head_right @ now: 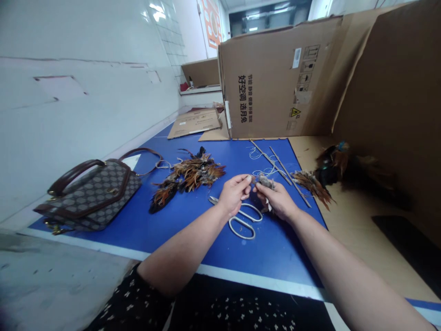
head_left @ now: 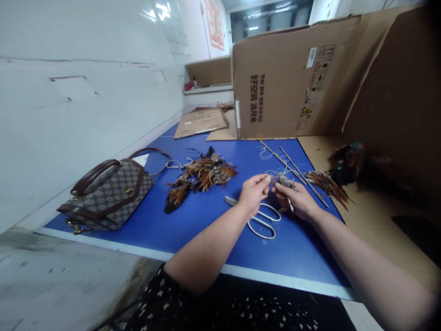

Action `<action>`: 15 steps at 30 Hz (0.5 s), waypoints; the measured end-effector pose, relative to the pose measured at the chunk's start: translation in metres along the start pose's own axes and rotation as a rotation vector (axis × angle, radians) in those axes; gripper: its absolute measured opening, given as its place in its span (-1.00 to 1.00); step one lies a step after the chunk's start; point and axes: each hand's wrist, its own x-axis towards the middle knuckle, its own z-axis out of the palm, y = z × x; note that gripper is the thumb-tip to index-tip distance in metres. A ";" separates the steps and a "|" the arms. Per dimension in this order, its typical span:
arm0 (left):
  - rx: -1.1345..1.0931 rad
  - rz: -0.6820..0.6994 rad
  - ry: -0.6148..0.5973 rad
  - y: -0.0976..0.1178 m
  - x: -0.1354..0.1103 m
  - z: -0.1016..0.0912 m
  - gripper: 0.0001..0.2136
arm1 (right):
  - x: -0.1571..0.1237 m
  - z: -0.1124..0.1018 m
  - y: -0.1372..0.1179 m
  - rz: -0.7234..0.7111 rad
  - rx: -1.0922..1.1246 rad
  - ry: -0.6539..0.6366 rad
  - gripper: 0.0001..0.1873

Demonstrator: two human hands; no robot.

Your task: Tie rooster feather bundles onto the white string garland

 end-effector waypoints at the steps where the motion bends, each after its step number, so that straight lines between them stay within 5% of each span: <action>1: -0.031 0.028 0.025 0.003 0.001 -0.001 -0.57 | 0.001 -0.002 -0.002 0.005 0.025 0.000 -0.53; 8: -0.100 0.131 0.156 0.015 0.008 -0.005 -0.58 | 0.007 -0.015 -0.015 -0.132 0.181 0.154 -0.61; 15: 0.143 0.110 -0.031 -0.005 -0.004 0.007 -0.62 | 0.015 -0.013 -0.007 -0.196 0.150 0.323 -0.47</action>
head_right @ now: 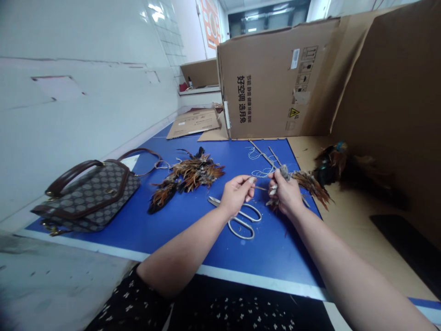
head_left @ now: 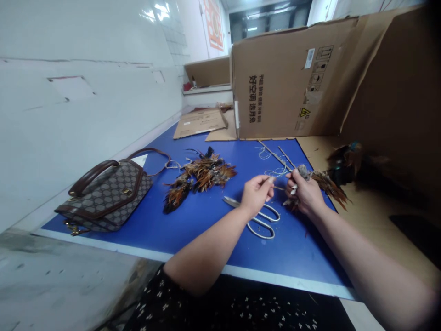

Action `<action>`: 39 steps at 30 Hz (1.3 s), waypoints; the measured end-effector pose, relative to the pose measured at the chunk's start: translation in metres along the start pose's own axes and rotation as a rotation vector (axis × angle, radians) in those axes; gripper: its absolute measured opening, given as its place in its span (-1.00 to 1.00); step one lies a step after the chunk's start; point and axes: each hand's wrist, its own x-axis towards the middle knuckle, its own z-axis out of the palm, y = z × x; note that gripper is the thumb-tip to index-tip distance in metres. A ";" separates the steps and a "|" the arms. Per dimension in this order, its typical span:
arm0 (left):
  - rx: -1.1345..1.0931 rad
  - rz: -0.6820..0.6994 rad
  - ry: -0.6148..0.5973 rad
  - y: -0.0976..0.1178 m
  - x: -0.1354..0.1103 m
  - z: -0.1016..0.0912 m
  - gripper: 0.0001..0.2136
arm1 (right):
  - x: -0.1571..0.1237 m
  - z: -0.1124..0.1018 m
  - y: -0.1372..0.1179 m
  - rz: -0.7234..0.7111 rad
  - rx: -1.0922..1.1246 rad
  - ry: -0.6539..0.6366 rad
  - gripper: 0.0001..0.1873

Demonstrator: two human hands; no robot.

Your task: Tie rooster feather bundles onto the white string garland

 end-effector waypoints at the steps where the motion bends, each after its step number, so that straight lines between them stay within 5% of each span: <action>1: 0.041 -0.004 -0.030 -0.001 -0.002 0.002 -0.62 | 0.000 0.000 0.002 -0.009 -0.022 0.003 -0.46; 12: 0.286 0.244 -0.309 -0.011 -0.013 0.006 -0.62 | -0.002 0.003 0.004 0.106 -0.001 0.067 -0.47; 24: 0.278 0.262 -0.258 -0.012 -0.014 0.008 -0.72 | -0.018 0.019 0.009 0.167 -0.015 -0.057 -0.46; 29: 0.091 0.085 -0.133 -0.010 -0.006 0.005 -0.62 | -0.015 0.017 0.004 0.152 0.013 -0.053 -0.47; 33: -0.141 -0.023 0.021 -0.010 0.005 0.001 -0.56 | -0.011 0.011 -0.001 0.082 -0.002 -0.069 -0.48; 39: -0.215 -0.049 0.045 -0.008 0.008 -0.001 -0.57 | -0.015 0.002 -0.006 -0.102 -0.241 -0.106 -0.52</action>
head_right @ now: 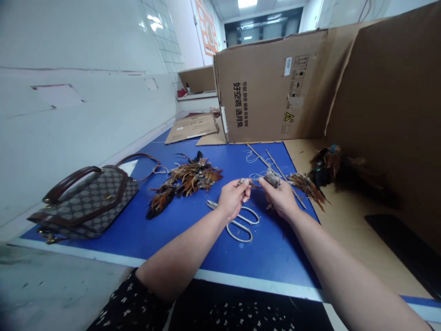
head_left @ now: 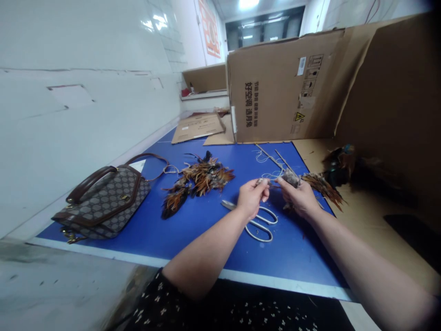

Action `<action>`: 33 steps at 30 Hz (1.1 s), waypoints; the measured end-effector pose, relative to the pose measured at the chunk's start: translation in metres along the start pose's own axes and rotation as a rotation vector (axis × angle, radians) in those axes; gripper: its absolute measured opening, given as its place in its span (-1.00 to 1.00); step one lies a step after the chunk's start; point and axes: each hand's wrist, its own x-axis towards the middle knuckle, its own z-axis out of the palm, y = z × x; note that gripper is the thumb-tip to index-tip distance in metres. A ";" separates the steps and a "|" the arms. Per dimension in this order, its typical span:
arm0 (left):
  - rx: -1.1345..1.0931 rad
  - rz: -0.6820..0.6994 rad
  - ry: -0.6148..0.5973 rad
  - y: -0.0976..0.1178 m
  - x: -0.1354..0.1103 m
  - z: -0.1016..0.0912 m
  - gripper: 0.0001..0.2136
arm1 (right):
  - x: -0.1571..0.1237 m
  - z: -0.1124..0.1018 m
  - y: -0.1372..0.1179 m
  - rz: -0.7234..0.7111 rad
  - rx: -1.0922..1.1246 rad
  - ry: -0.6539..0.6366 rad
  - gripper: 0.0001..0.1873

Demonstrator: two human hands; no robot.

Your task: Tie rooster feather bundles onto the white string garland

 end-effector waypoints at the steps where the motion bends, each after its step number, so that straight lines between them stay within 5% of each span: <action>1: 0.004 -0.003 -0.006 0.000 0.000 0.000 -0.58 | -0.001 -0.001 -0.001 -0.024 -0.052 -0.008 -0.51; 7: 0.036 -0.033 -0.089 -0.004 -0.002 -0.001 -0.57 | -0.005 -0.001 -0.006 -0.052 -0.244 -0.099 -0.45; 18: -0.163 -0.056 -0.152 0.004 -0.003 -0.001 -0.74 | 0.000 0.000 -0.002 -0.057 -0.245 0.068 -0.51; 33: 0.147 -0.031 -0.091 -0.001 0.001 -0.006 -0.57 | -0.004 0.006 0.005 -0.034 -0.207 -0.003 -0.51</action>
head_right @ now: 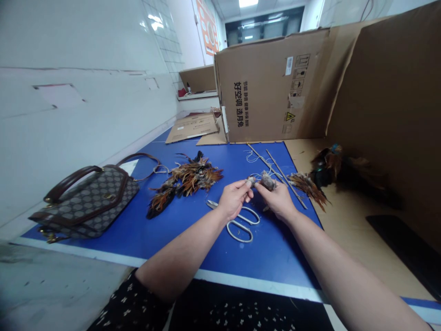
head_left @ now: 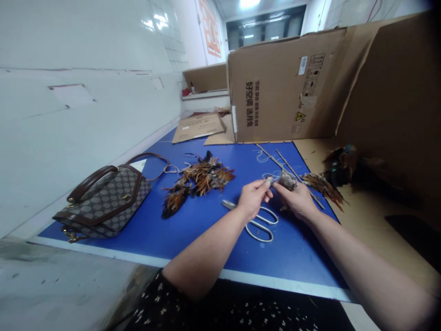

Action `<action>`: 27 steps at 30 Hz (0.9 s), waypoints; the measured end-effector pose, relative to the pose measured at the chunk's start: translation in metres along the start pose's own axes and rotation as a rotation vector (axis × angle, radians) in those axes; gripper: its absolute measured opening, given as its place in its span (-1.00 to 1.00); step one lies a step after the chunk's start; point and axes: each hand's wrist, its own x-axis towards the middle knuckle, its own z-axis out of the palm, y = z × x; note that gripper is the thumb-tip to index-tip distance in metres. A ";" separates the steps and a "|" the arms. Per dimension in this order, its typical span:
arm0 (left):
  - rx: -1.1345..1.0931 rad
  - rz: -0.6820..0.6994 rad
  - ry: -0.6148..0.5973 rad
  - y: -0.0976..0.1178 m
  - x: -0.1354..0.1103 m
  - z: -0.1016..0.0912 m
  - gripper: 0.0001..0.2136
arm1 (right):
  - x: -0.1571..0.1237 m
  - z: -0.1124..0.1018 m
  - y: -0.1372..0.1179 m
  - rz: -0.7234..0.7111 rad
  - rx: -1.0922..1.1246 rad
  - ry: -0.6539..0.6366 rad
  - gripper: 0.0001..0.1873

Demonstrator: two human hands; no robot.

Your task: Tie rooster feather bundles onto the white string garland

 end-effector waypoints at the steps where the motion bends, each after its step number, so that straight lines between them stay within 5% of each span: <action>1: 0.005 0.000 -0.003 0.001 -0.001 0.001 -0.56 | 0.000 0.001 0.000 0.008 0.008 -0.007 -0.51; 9: 0.011 -0.018 0.025 0.004 -0.004 0.001 -0.57 | -0.003 0.004 0.000 0.027 0.087 -0.080 -0.49; 15: 0.020 -0.079 0.039 0.009 -0.005 -0.001 -0.53 | 0.005 -0.002 0.005 0.003 0.152 0.069 -0.51; 21: -0.005 -0.088 -0.021 0.004 -0.005 0.000 -0.59 | 0.001 -0.003 -0.003 0.014 0.140 -0.043 -0.51; 27: 0.074 -0.093 -0.033 0.006 -0.007 0.001 -0.56 | 0.004 -0.006 0.003 -0.047 0.095 0.058 -0.52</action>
